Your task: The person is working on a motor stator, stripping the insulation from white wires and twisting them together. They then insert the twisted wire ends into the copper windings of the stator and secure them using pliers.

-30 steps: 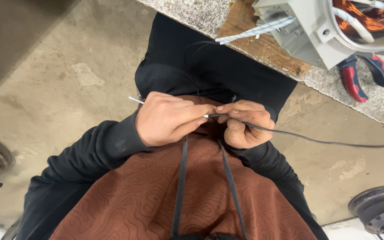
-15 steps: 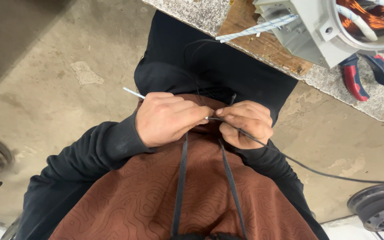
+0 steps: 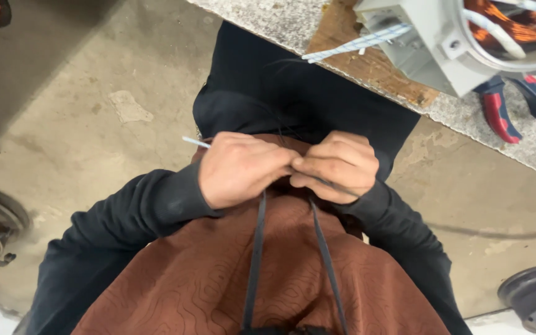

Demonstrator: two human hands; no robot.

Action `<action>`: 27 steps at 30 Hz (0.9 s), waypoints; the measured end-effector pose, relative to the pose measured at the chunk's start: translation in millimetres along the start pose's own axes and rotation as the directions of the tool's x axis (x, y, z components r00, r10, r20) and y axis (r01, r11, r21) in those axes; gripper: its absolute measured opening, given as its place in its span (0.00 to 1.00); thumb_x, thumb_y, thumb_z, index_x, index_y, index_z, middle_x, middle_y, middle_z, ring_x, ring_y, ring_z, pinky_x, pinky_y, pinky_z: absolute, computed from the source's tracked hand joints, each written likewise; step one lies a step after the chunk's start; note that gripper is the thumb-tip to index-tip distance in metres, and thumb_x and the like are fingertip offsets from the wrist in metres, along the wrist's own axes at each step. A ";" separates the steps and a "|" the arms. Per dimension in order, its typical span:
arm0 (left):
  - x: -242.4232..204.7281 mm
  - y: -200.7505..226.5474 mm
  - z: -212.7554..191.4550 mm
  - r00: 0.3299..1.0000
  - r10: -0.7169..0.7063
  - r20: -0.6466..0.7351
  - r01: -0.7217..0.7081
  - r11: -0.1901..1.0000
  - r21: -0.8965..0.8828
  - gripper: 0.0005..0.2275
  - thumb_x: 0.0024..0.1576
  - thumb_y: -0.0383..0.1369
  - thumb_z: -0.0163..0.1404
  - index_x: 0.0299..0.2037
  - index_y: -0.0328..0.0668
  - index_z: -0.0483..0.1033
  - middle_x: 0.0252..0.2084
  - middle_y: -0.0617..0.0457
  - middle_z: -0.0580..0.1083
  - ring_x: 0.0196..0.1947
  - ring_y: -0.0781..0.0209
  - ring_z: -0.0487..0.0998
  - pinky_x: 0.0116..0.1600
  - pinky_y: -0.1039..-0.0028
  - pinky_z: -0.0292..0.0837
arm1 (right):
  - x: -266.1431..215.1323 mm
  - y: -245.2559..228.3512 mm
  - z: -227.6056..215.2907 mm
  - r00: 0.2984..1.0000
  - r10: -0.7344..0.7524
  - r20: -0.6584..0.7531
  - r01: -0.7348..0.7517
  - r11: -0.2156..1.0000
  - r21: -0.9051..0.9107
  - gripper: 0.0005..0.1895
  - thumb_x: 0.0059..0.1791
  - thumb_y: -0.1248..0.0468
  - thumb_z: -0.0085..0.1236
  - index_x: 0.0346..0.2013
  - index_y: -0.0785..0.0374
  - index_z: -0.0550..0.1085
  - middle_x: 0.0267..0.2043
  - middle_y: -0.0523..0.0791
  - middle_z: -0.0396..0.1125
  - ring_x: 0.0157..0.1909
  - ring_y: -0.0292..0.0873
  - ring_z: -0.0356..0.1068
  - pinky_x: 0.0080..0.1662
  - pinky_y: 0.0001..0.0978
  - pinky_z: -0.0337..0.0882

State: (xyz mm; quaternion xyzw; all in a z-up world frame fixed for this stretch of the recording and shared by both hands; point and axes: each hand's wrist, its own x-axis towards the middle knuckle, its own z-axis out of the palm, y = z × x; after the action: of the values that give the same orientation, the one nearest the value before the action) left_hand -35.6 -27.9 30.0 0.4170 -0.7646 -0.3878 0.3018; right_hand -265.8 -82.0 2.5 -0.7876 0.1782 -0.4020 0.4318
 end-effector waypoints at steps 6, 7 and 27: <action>-0.6 -1.1 -19.4 0.998 0.022 0.052 -0.027 0.995 0.099 0.04 0.58 0.32 0.58 0.41 0.47 0.80 0.30 0.55 0.76 0.30 0.54 0.79 0.34 0.68 0.70 | -1.6 7.2 -12.9 0.982 -0.168 0.082 0.171 0.985 -0.030 0.16 0.43 0.63 0.73 0.41 0.66 0.79 0.37 0.47 0.74 0.33 0.47 0.76 0.33 0.36 0.71; 1.9 -5.0 -19.9 0.997 0.049 0.058 -0.053 0.996 0.074 0.06 0.55 0.30 0.56 0.42 0.48 0.80 0.31 0.56 0.77 0.30 0.54 0.79 0.34 0.67 0.70 | -1.7 10.6 -8.0 0.992 -0.123 0.030 0.124 0.992 -0.034 0.15 0.43 0.64 0.74 0.40 0.65 0.79 0.35 0.46 0.72 0.30 0.46 0.73 0.32 0.36 0.69; 5.2 4.0 -21.2 0.982 -0.069 0.178 0.038 0.985 0.168 0.07 0.52 0.36 0.60 0.36 0.45 0.79 0.26 0.53 0.78 0.25 0.52 0.79 0.28 0.64 0.69 | 15.4 -20.7 -24.7 0.998 0.047 0.042 -0.047 0.999 -0.016 0.09 0.48 0.65 0.72 0.40 0.63 0.80 0.36 0.44 0.72 0.34 0.43 0.75 0.34 0.33 0.71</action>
State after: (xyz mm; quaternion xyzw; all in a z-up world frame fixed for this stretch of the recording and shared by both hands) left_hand -23.1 -38.2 45.1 0.4233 -0.8069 -0.3685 0.1843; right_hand -277.1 -93.2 34.5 -0.7946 0.1906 -0.3737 0.4389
